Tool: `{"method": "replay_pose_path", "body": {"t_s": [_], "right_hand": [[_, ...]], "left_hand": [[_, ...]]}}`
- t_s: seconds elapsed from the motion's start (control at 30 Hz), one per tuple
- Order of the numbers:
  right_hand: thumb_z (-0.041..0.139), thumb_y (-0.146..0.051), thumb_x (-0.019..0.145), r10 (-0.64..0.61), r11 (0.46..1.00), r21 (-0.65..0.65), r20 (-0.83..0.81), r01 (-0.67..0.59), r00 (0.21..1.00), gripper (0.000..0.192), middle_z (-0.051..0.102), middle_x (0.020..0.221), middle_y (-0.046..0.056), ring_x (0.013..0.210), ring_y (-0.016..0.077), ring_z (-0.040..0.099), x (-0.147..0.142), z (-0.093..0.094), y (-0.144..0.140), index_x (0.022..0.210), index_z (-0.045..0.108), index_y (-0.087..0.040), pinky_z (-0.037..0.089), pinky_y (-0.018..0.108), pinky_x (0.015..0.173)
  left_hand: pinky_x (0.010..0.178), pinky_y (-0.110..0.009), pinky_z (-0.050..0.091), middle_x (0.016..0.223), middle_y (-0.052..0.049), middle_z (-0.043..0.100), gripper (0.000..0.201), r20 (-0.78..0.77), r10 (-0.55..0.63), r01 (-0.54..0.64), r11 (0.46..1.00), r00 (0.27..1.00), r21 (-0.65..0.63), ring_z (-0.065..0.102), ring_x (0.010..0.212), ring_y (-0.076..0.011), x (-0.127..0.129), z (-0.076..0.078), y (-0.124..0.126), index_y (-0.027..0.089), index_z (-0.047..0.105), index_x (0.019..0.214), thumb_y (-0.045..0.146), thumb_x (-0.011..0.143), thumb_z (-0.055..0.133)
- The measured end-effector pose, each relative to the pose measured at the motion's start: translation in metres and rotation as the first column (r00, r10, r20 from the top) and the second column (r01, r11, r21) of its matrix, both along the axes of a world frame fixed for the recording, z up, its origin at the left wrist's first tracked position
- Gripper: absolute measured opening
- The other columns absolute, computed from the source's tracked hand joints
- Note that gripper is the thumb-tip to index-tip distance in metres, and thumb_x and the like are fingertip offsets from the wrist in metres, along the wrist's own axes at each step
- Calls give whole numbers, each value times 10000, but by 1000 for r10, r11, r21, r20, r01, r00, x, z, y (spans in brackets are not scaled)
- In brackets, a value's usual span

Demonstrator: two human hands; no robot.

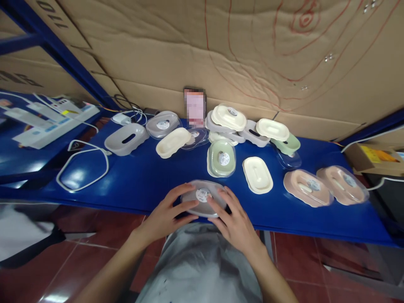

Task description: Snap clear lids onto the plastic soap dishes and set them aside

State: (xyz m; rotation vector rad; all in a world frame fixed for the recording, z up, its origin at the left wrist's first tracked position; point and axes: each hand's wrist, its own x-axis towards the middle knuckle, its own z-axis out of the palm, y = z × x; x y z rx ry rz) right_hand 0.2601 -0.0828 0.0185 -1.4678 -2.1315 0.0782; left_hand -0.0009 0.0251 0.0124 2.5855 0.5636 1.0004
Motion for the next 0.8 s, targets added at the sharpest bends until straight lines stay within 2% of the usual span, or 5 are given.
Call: {"method": "replay_pose_path", "body": {"t_s": [0.23, 0.33, 0.53, 0.67, 0.8], "right_hand": [[677, -327, 1049, -27, 999, 36, 8, 26, 1000, 742, 530, 1638, 99, 1549, 359, 510, 3, -1, -11, 1709, 349, -412, 577, 572, 1197], [726, -330, 1005, -191, 969, 159, -5, 189, 982, 780, 572, 1604, 55, 1438, 386, 623, 32, 11, -23, 1679, 374, -503, 622, 604, 1142], [873, -714, 775, -706, 502, 625, -103, 598, 700, 901, 650, 1439, 270, 1357, 476, 645, 216, 57, -10, 1539, 650, -291, 543, 642, 1106], [861, -607, 839, -894, 385, 307, -111, 871, 434, 726, 682, 1345, 281, 1310, 478, 653, 323, 73, 30, 1436, 741, -213, 517, 647, 1079], [873, -522, 830, -945, 326, 122, 5, 938, 328, 673, 680, 1288, 290, 1289, 471, 648, 346, 69, 70, 1392, 755, -169, 497, 657, 1006]], "left_hand": [[1178, -535, 573, 1692, -179, 407, 477, -48, 30, -34, 996, 998, -79, 483, 1553, -357, -4, 3, -5, 272, 555, 1517, 369, 1067, 678], [1146, -524, 597, 1677, -202, 423, 562, 28, 85, -80, 985, 996, -154, 567, 1476, -336, -5, 3, -5, 262, 468, 1593, 376, 1076, 657], [1047, -501, 647, 1456, -151, 644, 423, -67, 181, -186, 980, 981, -68, 687, 1300, -307, 4, 0, -5, 250, 566, 1498, 300, 1082, 623], [1011, -515, 655, 1434, -160, 667, 365, -144, 211, -212, 977, 967, 10, 705, 1255, -321, 10, -1, -7, 219, 608, 1451, 294, 1095, 592], [998, -501, 657, 1413, -164, 680, 319, -137, 214, -211, 977, 967, 37, 715, 1233, -314, 11, 0, -7, 195, 630, 1401, 287, 1101, 575]]}}
